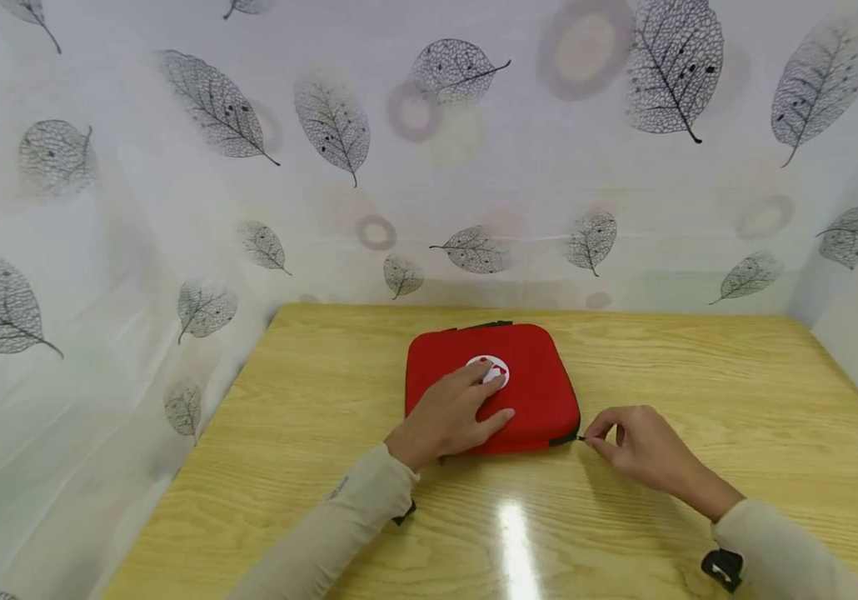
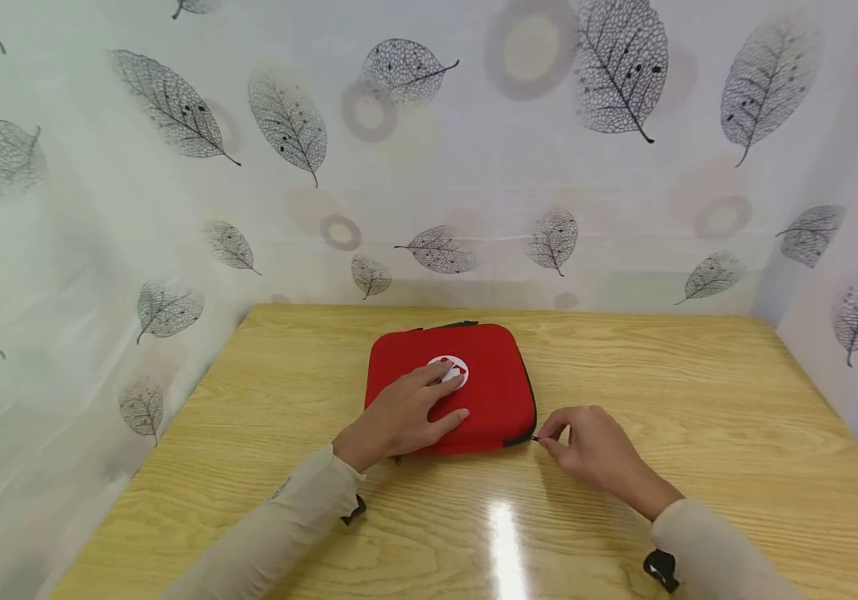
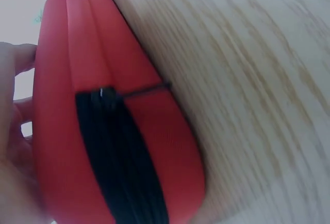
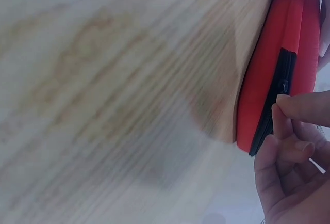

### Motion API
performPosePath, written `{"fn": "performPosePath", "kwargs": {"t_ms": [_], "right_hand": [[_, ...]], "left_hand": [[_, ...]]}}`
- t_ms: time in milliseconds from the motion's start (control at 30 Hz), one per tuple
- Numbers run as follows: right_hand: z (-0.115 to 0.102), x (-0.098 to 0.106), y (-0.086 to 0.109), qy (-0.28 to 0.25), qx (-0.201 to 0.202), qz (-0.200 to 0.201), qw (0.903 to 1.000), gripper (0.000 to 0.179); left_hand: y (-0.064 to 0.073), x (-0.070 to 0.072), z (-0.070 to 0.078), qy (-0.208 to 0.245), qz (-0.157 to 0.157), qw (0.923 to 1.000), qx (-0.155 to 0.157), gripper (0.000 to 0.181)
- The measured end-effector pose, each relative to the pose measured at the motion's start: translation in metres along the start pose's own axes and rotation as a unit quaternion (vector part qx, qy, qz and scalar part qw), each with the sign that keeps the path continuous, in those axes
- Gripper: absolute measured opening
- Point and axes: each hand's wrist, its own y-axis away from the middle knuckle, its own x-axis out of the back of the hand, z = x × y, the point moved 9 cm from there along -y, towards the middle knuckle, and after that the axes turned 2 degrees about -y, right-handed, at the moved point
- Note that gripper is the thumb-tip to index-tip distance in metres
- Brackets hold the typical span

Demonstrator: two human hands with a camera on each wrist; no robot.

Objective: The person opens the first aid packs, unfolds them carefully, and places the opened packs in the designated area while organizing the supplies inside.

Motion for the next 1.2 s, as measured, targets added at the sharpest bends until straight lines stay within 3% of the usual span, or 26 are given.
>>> {"fn": "performPosePath", "kwargs": {"t_ms": [500, 833, 1200], "right_hand": [[0.026, 0.012, -0.029, 0.035, -0.072, 0.001, 0.9968, 0.006], [0.040, 0.018, -0.056, 0.045, -0.069, 0.004, 0.9966, 0.007], [0.053, 0.016, -0.079, 0.050, -0.066, 0.018, 0.9964, 0.011]], "left_hand": [[0.007, 0.008, -0.004, -0.005, -0.008, 0.9999, 0.011, 0.054], [0.008, 0.012, -0.002, -0.017, 0.025, 0.9995, -0.005, 0.047], [0.008, 0.012, 0.006, -0.025, 0.034, 0.9988, -0.024, 0.041]]}}
